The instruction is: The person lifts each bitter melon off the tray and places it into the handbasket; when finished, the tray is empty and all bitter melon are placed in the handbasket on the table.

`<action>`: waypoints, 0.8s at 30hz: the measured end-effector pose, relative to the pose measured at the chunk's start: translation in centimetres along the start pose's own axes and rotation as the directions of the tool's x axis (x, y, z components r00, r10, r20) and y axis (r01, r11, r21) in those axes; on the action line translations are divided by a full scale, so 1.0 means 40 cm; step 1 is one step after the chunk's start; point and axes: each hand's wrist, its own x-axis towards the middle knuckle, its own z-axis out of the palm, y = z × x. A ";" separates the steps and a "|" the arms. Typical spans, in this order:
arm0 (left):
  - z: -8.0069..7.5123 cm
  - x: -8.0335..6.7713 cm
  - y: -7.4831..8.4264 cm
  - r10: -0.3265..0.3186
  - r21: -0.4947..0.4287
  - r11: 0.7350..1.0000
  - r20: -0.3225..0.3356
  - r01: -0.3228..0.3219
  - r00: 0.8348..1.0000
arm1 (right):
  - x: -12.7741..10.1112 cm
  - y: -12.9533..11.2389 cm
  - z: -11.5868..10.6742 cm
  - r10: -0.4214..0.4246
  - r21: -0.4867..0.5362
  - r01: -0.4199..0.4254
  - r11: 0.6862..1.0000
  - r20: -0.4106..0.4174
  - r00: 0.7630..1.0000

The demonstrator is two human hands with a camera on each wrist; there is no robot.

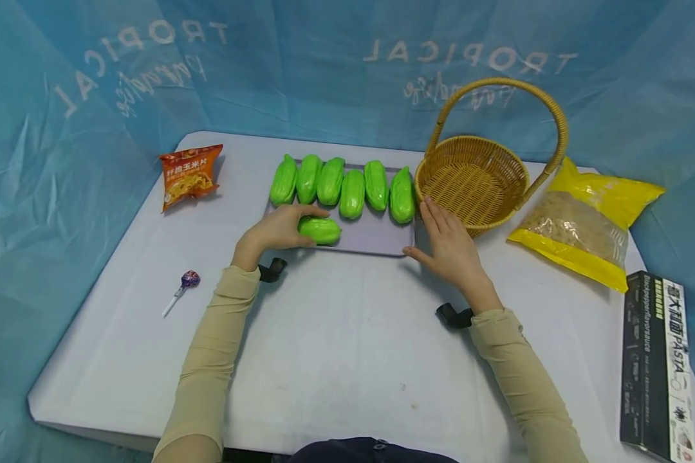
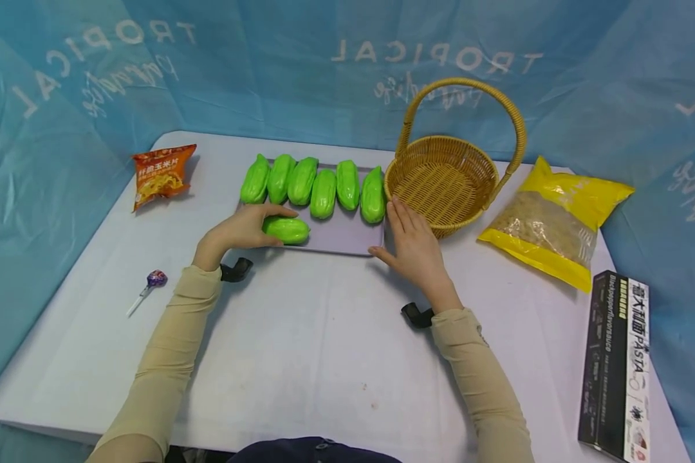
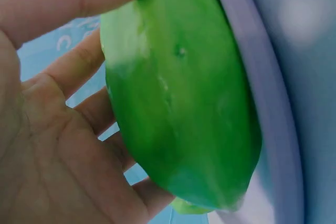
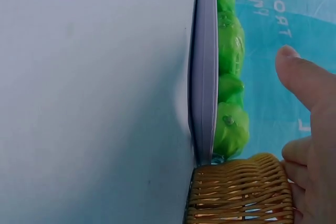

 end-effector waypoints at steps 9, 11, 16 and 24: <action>-0.024 0.038 0.060 0.067 -0.093 0.993 -0.095 -0.076 0.993 | -0.010 0.010 -0.001 0.038 -0.028 -0.038 0.999 0.023 0.999; -0.030 0.053 0.073 0.082 -0.132 0.986 -0.111 -0.097 0.990 | -0.010 0.007 -0.002 0.038 -0.027 -0.037 0.999 0.020 0.999; -0.044 0.101 0.111 0.108 -0.236 0.962 -0.143 -0.140 0.984 | -0.010 0.000 0.002 0.026 -0.033 -0.026 0.999 0.006 1.000; -0.060 0.174 0.179 0.148 -0.324 0.926 -0.169 -0.196 0.974 | -0.003 -0.006 0.006 0.001 -0.043 -0.001 0.999 0.005 1.000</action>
